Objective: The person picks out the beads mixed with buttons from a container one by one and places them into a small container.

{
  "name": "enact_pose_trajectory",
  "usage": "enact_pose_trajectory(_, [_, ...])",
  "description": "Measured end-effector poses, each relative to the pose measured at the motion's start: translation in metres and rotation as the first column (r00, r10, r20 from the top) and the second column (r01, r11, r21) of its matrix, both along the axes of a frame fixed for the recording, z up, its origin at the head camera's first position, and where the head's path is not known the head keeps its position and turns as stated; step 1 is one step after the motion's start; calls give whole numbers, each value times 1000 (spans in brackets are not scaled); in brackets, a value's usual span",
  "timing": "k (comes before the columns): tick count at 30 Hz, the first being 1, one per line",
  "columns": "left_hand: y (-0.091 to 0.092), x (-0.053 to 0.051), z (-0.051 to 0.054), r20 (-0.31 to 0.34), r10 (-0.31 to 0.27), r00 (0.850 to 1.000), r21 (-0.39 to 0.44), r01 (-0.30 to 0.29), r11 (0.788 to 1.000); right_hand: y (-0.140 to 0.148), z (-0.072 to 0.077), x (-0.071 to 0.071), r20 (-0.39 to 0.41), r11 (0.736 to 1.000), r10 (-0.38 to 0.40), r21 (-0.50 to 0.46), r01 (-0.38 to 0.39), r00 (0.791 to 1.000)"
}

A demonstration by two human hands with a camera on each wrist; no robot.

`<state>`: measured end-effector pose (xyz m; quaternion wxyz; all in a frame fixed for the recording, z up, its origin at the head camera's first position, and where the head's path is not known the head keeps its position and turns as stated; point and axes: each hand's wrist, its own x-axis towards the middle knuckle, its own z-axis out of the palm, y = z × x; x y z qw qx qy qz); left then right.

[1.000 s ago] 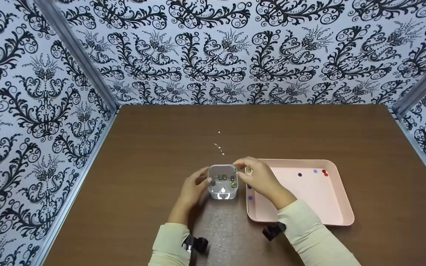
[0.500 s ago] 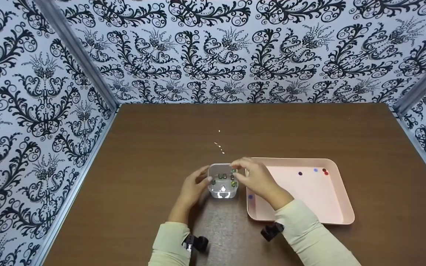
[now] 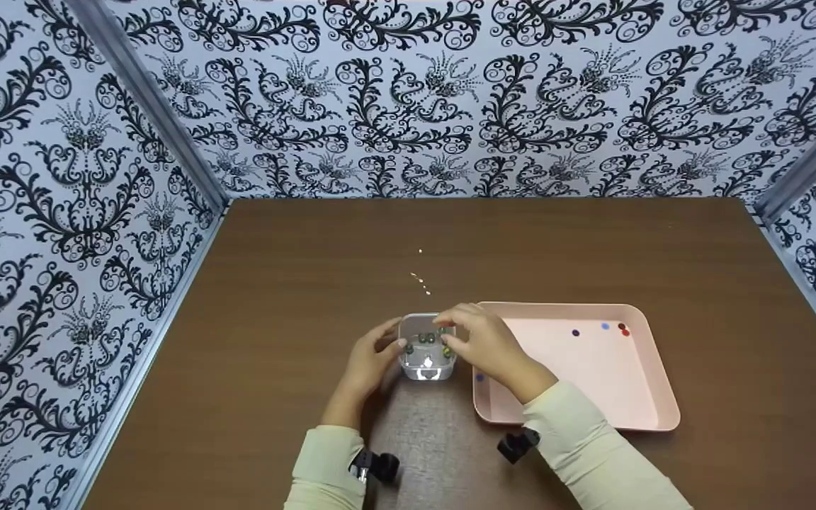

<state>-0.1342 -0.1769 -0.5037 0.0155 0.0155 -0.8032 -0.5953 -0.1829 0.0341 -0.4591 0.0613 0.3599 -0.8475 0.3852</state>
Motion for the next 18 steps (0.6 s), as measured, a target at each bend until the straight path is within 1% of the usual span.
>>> enact_pose_trajectory(2, [0, 0, 1, 1, -3, 1000, 12, 3, 1000, -1, -1, 0, -12, 1000, 11, 10, -11, 1000])
enact_pose_trajectory(8, [0, 1, 1, -34, -6, 999, 25, 7, 1000, -4, -3, -2, -60, 999, 31, 16, -30, 998])
enact_pose_trajectory(14, [1, 1, -1, -25, 2, 1000, 21, -1, 1000, -6, -3, -3, -74, 998, 45, 41, -42, 996])
enact_pose_trajectory(18, [1, 0, 0, -31, 0, 1000, 24, 0, 1000, -8, -4, -3, -106, 997, 62, 58, -56, 992])
